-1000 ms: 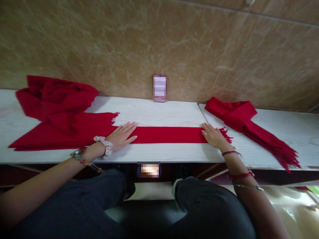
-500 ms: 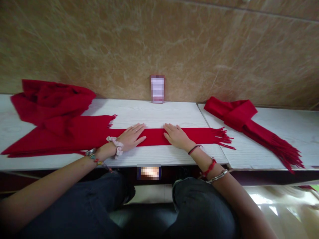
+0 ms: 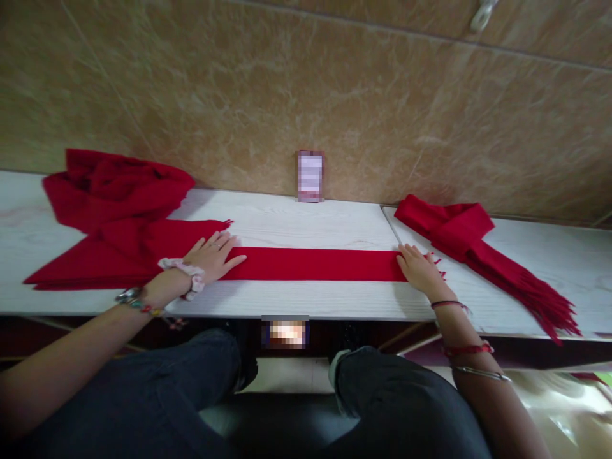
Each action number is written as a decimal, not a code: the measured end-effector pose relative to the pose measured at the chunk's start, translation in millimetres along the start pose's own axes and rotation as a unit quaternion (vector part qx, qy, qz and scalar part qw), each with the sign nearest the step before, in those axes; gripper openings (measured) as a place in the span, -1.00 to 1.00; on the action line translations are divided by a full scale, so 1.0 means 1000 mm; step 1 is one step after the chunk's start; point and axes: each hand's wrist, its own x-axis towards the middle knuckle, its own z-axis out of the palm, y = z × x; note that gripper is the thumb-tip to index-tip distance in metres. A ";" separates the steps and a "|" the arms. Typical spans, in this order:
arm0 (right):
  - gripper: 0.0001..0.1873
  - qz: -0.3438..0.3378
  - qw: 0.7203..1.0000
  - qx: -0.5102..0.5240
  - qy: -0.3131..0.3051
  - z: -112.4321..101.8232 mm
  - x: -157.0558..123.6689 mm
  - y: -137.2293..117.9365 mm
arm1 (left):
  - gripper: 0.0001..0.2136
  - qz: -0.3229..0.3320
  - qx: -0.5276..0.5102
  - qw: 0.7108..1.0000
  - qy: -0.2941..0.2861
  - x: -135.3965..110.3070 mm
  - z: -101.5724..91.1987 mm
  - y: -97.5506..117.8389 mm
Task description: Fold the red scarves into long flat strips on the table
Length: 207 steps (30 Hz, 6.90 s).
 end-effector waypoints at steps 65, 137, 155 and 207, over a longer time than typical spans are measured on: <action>-0.34 -0.256 0.957 0.111 -0.081 -0.028 0.019 -0.154 | -0.54 0.204 -0.108 0.973 -0.026 0.007 -0.010 0.050; -0.72 -0.163 0.986 -0.044 -0.001 -0.045 -0.026 -0.037 | -0.82 0.439 -0.062 0.894 0.065 0.055 -0.055 0.213; -0.75 -0.114 0.981 -0.075 0.139 -0.040 -0.034 -0.020 | -0.84 0.463 -0.062 0.883 0.030 0.050 -0.059 0.211; -0.80 -0.214 0.974 -0.066 0.023 -0.040 -0.023 -0.077 | -0.92 0.314 -0.284 0.894 -0.148 0.123 -0.066 0.226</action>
